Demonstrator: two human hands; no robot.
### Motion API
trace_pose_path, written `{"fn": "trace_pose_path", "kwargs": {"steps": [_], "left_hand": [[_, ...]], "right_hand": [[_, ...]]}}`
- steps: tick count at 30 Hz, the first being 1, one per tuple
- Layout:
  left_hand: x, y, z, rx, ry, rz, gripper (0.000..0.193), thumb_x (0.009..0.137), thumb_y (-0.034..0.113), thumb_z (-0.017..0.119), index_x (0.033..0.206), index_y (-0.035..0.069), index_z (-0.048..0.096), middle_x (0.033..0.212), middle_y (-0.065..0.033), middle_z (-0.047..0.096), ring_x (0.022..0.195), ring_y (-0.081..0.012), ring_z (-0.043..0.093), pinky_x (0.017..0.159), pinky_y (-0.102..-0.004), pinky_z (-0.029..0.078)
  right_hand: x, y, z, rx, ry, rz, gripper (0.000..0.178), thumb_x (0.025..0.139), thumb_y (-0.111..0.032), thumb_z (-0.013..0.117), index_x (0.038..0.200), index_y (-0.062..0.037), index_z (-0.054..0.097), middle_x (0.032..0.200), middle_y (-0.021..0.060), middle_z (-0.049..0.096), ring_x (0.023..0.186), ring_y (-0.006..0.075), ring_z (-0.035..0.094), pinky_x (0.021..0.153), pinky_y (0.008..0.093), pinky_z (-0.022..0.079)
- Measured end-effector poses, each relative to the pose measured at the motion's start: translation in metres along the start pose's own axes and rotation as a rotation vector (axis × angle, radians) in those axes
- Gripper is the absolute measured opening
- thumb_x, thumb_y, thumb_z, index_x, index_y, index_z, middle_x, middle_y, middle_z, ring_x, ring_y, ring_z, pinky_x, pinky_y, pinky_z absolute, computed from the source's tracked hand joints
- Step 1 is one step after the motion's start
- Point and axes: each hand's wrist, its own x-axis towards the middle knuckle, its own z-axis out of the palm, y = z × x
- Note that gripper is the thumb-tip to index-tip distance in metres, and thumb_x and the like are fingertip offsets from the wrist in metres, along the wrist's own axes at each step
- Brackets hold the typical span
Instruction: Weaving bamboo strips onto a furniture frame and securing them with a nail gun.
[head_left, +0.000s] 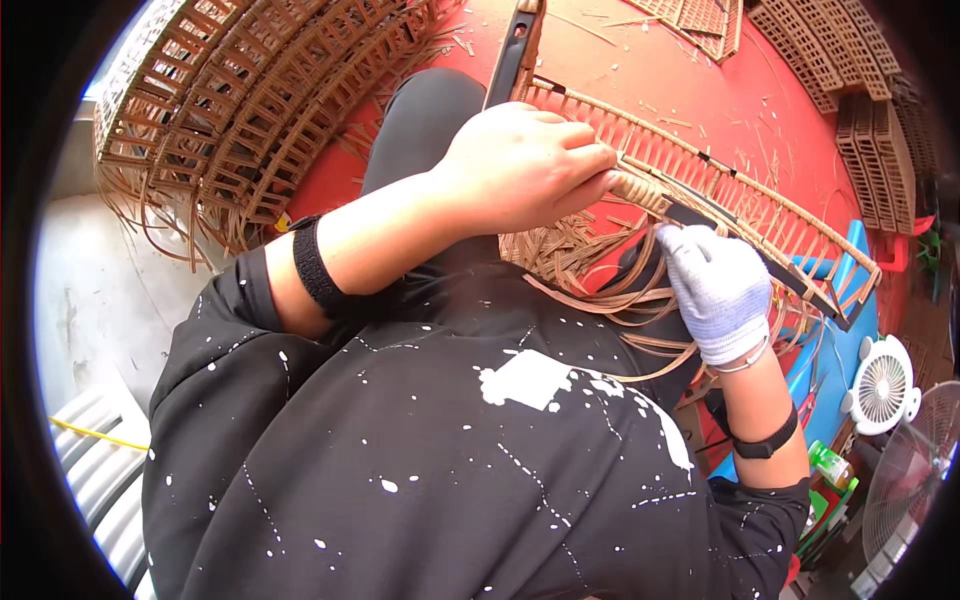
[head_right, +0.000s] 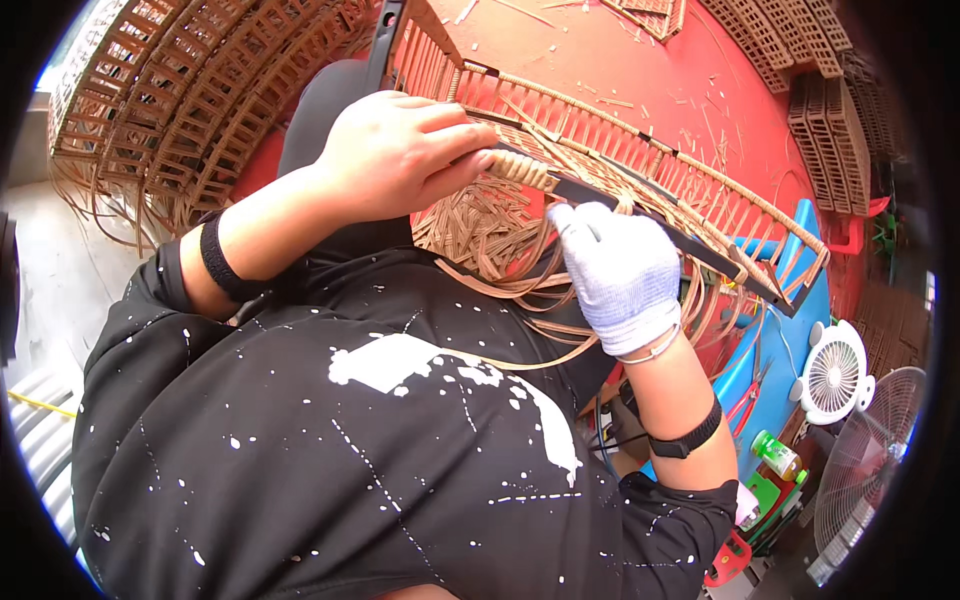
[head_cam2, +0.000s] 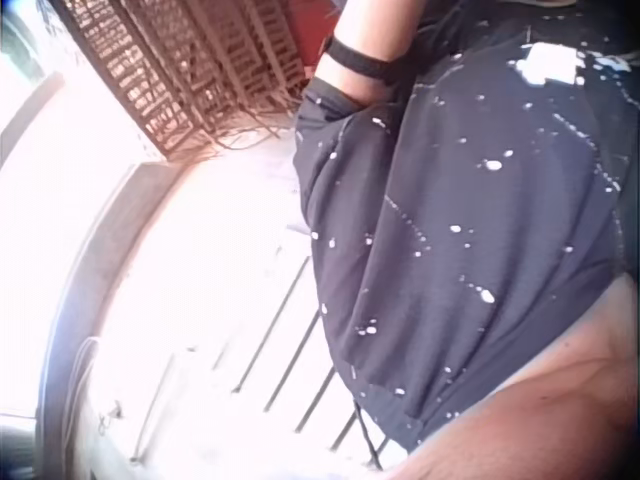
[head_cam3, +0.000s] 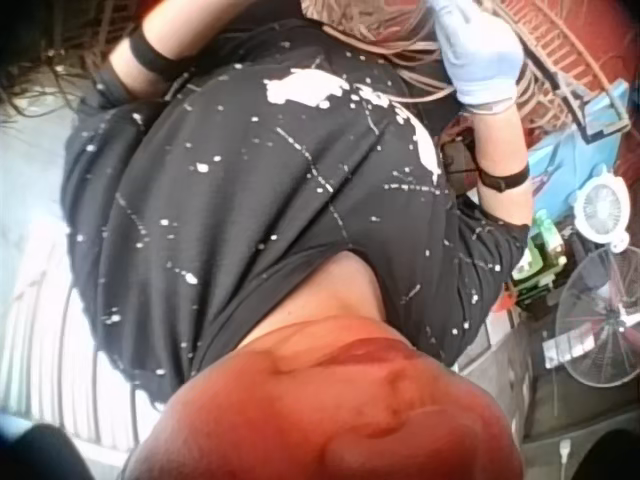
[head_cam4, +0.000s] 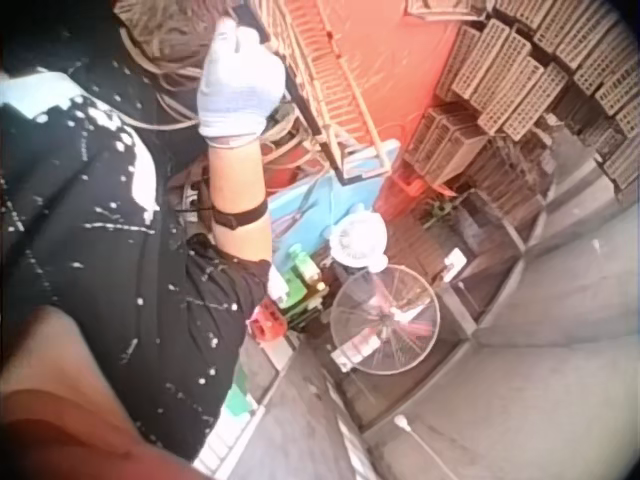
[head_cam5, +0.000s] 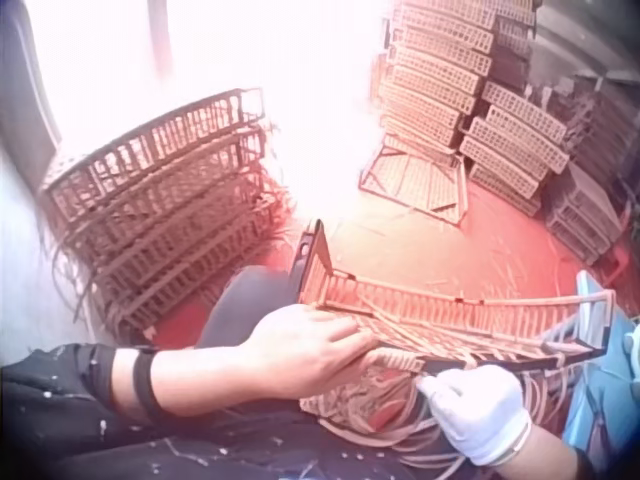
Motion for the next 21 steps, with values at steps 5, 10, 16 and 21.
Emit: {"fn": "trace_pose_path", "kwargs": {"steps": [5,10,16,21], "left_hand": [[-0.001,-0.001,-0.004,0.011,0.020,-0.004,0.014,0.087,0.025,0.068,0.095,0.014,0.069,0.075,-0.0002,0.061,0.069,-0.0195,0.065,0.060,-0.0329,0.050],[-0.004,-0.003,0.000,-0.013,0.016,-0.021,0.013,0.087,0.024,0.068,0.095,0.014,0.069,0.075,-0.0003,0.062,0.068,-0.0196,0.065,0.060,-0.0331,0.050],[-0.005,-0.003,0.002,0.004,0.046,-0.016,0.012,0.086,0.024,0.068,0.092,0.014,0.069,0.073,-0.0008,0.061,0.068,-0.0204,0.064,0.060,-0.0336,0.051],[-0.003,-0.002,0.002,-0.010,0.076,-0.007,0.011,0.086,0.024,0.068,0.091,0.014,0.069,0.071,-0.0011,0.060,0.067,-0.0210,0.064,0.060,-0.0340,0.050]], "right_hand": [[-0.003,-0.005,0.010,-0.243,-0.047,0.074,0.031,0.081,-0.014,0.065,0.112,-0.0107,0.067,0.074,0.0037,0.056,0.061,0.0217,0.057,0.057,0.0348,0.046],[0.007,-0.004,-0.006,0.025,-0.114,0.030,0.032,0.077,-0.005,0.064,0.108,-0.0103,0.069,0.084,0.0072,0.064,0.065,0.0252,0.062,0.058,0.0373,0.050],[0.000,-0.016,-0.015,0.245,-0.060,0.011,0.020,0.072,-0.003,0.070,0.092,-0.0074,0.068,0.096,0.0119,0.069,0.070,0.0273,0.066,0.063,0.0372,0.051],[-0.010,-0.005,0.021,-0.090,0.015,0.088,0.042,0.077,-0.013,0.074,0.118,-0.0117,0.065,0.071,0.0043,0.057,0.061,0.0222,0.059,0.060,0.0353,0.047]]}}
